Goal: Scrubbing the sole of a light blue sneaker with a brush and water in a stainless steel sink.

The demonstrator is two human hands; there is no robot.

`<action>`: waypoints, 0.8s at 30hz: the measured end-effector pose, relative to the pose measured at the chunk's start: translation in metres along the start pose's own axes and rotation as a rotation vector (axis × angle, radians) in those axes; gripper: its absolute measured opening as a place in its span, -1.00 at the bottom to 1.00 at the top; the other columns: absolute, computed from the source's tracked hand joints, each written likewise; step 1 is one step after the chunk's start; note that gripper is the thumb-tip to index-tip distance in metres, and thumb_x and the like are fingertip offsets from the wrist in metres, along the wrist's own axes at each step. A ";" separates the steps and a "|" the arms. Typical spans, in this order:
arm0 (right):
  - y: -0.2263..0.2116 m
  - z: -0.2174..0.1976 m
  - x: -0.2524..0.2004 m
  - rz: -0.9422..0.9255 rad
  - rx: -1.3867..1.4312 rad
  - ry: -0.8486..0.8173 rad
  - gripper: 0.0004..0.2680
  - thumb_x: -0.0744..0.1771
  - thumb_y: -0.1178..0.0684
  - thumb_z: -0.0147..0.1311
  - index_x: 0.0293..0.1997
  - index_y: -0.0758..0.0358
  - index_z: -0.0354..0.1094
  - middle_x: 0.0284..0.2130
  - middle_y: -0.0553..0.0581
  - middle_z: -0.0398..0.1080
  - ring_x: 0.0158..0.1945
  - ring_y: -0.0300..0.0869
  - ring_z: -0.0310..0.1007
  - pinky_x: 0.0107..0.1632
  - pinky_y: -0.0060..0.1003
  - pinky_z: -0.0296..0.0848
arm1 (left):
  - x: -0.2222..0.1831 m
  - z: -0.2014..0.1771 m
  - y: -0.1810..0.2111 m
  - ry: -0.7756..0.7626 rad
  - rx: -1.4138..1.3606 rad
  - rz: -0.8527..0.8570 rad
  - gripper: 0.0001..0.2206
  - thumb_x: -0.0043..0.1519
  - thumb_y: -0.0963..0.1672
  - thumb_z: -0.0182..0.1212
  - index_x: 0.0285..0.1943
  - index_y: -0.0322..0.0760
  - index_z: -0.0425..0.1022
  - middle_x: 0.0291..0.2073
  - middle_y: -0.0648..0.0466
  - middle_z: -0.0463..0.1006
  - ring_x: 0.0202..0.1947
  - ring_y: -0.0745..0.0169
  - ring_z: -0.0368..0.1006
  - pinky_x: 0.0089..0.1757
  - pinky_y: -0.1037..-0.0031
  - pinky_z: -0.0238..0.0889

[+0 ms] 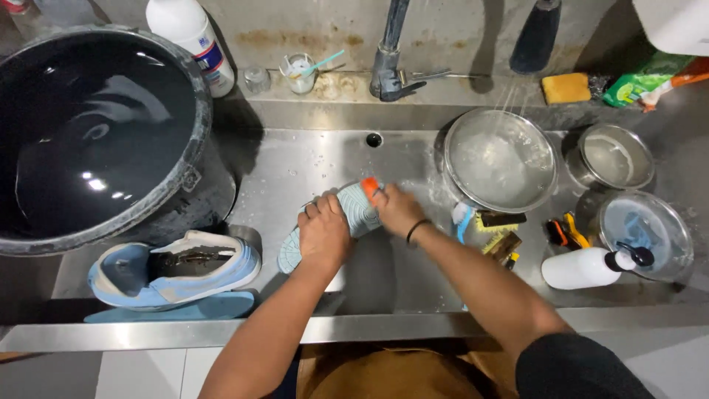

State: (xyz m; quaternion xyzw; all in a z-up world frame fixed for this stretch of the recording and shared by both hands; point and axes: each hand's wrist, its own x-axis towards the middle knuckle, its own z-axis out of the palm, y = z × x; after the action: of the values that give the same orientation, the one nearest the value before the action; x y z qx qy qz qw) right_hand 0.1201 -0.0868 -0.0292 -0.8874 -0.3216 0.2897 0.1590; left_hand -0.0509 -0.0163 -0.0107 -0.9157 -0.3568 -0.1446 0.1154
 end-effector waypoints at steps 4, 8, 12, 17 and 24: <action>0.037 0.015 0.067 0.063 0.022 0.037 -0.64 0.39 -0.30 -0.26 -0.06 0.12 0.42 -0.17 0.28 0.56 -0.01 0.14 0.58 0.00 0.09 0.58 | -0.006 0.039 0.002 0.161 0.023 0.006 -0.74 0.21 -0.18 -0.01 0.04 -0.39 0.45 -0.40 -0.04 0.45 -0.41 -0.04 0.41 -0.34 0.17 0.22; 0.025 0.026 0.029 -0.059 -0.017 0.111 -0.60 0.40 -0.29 -0.22 0.06 0.24 0.38 -0.11 0.40 0.52 0.06 0.23 0.54 0.07 0.11 0.53 | -0.002 -0.003 0.001 0.252 0.038 0.017 -0.77 0.23 -0.19 -0.05 -0.02 -0.36 0.48 -0.43 -0.01 0.44 -0.46 0.01 0.40 -0.39 0.22 0.22; 0.001 -0.027 0.012 0.072 0.024 0.066 -0.61 0.38 -0.27 -0.22 -0.04 0.19 0.49 -0.11 0.30 0.55 0.12 0.18 0.50 0.15 0.09 0.47 | -0.009 0.017 0.002 0.223 0.030 0.064 -0.63 0.05 -0.08 0.18 -0.02 -0.40 0.43 -0.41 -0.04 0.38 -0.46 0.00 0.34 -0.41 0.18 0.21; -0.030 -0.017 -0.010 -0.019 0.061 0.023 -0.62 0.40 -0.23 -0.21 0.00 0.26 0.46 -0.09 0.38 0.53 0.12 0.21 0.50 0.15 0.10 0.47 | 0.001 -0.016 0.002 0.240 0.073 0.020 -0.85 0.21 -0.17 -0.01 -0.15 -0.31 0.44 -0.46 0.05 0.35 -0.48 0.04 0.35 -0.42 0.24 0.20; -0.058 -0.026 -0.036 -0.040 0.103 -0.061 -0.58 0.39 -0.22 -0.25 0.06 0.34 0.45 -0.01 0.42 0.51 0.21 0.21 0.43 0.25 0.08 0.40 | -0.013 0.071 0.004 0.240 0.116 0.013 -0.82 0.25 -0.21 -0.09 -0.12 -0.31 0.46 -0.44 0.00 0.37 -0.46 0.02 0.36 -0.40 0.22 0.20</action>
State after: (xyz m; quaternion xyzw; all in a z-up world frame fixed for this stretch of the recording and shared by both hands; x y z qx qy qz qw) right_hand 0.0863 -0.0700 0.0332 -0.8621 -0.3284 0.3297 0.2005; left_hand -0.0440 -0.0045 -0.0820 -0.8859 -0.3423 -0.2316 0.2108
